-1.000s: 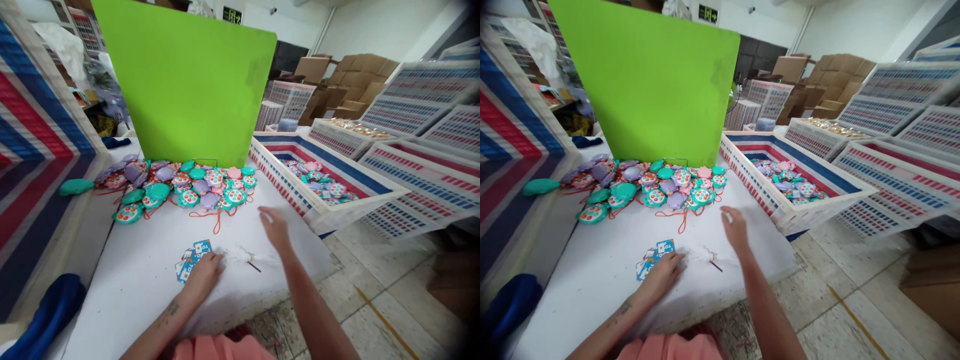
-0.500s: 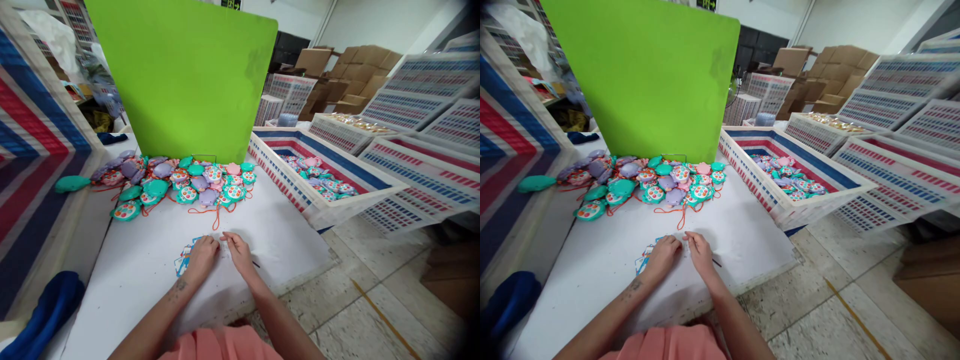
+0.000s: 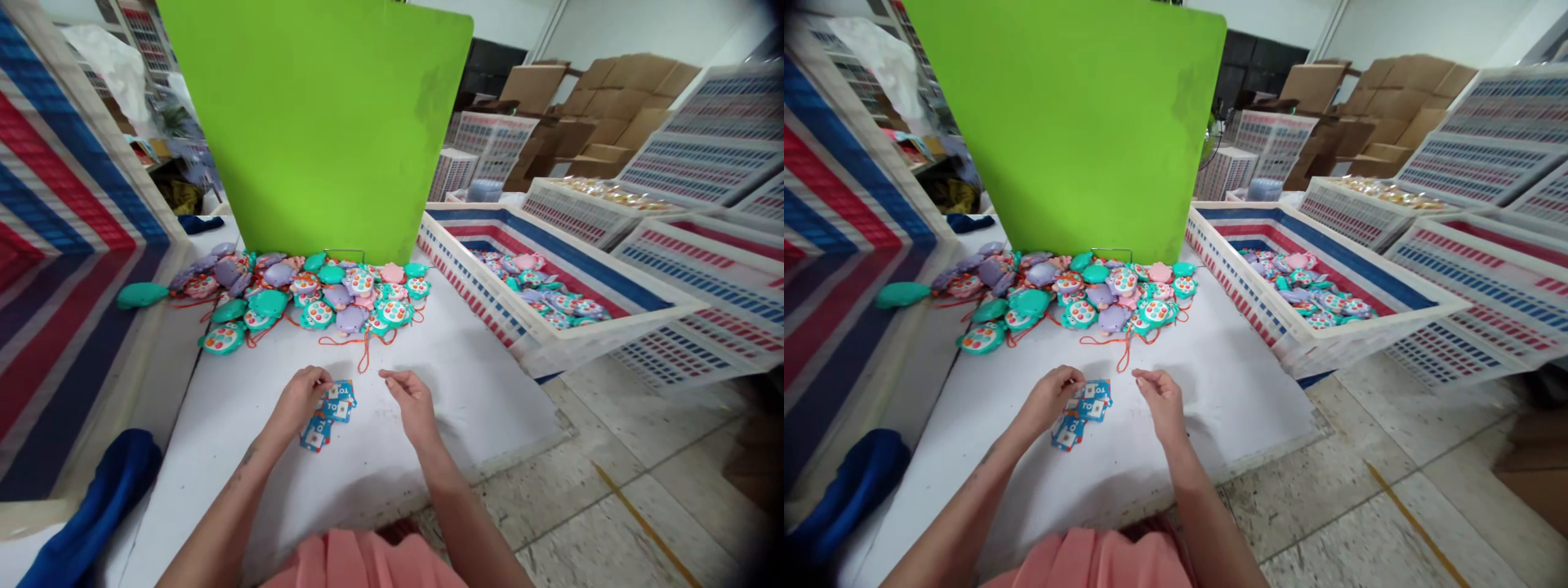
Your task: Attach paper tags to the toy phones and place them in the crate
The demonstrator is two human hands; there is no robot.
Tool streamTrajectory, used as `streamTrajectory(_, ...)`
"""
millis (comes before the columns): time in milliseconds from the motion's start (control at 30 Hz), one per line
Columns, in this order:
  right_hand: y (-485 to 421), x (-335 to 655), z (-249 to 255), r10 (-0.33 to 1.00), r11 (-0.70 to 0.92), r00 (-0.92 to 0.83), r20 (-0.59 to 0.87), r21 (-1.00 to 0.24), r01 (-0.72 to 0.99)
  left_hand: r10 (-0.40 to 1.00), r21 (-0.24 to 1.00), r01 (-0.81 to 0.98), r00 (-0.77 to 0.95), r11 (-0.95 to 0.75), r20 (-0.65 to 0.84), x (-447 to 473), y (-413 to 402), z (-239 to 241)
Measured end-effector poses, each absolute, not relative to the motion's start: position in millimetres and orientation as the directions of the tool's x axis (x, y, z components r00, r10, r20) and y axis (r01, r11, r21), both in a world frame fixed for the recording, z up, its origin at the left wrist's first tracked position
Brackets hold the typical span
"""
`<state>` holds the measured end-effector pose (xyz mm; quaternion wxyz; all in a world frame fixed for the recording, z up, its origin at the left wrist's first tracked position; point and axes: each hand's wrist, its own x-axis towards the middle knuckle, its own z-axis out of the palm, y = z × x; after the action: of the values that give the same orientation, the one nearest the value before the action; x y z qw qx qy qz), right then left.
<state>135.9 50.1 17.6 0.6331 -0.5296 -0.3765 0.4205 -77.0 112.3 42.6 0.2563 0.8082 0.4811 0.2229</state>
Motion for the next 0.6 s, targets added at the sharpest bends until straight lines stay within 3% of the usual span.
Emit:
streamTrajectory(67,50.2,133.2,30.4,0.94,0.121,0.341,-0.017,-0.917,-0.379,0.892,0.575,0.707,0.442,-0.412,0.096,-69.5,110.6,37.2)
streamTrajectory(133,48.9,131.7,41.3,0.95,0.124,0.31,-0.046,-0.854,-0.505,0.901,0.476,0.78,0.429,-0.406,0.067,-61.2,111.5,30.9)
streamTrajectory(233,45.5,132.2,47.9,0.954,0.103,0.293,-0.068,-0.841,-0.531,0.915,0.373,0.851,0.403,-0.369,-0.014,-53.7,117.3,23.5)
streamTrajectory(300,43.3,133.2,45.6,0.958,0.086,0.28,-0.071,-0.856,-0.51,0.924,0.381,0.858,0.382,-0.345,-0.025,-53.2,120.9,21.0)
streamTrajectory(433,40.6,132.1,37.5,0.968,0.048,0.245,-0.053,-0.921,-0.387,0.948,0.609,0.758,0.317,-0.231,-0.036,-57.0,119.0,19.8)
streamTrajectory(533,39.9,127.9,39.0,0.978,0.044,0.208,0.012,-0.987,-0.153,0.948,0.849,0.526,0.293,-0.052,-0.123,-59.0,111.0,21.9)
streamTrajectory(600,40.1,124.0,44.0,0.982,0.09,0.164,0.093,-0.996,0.02,0.932,0.937,0.343,0.315,0.065,-0.18,-59.1,105.3,25.9)
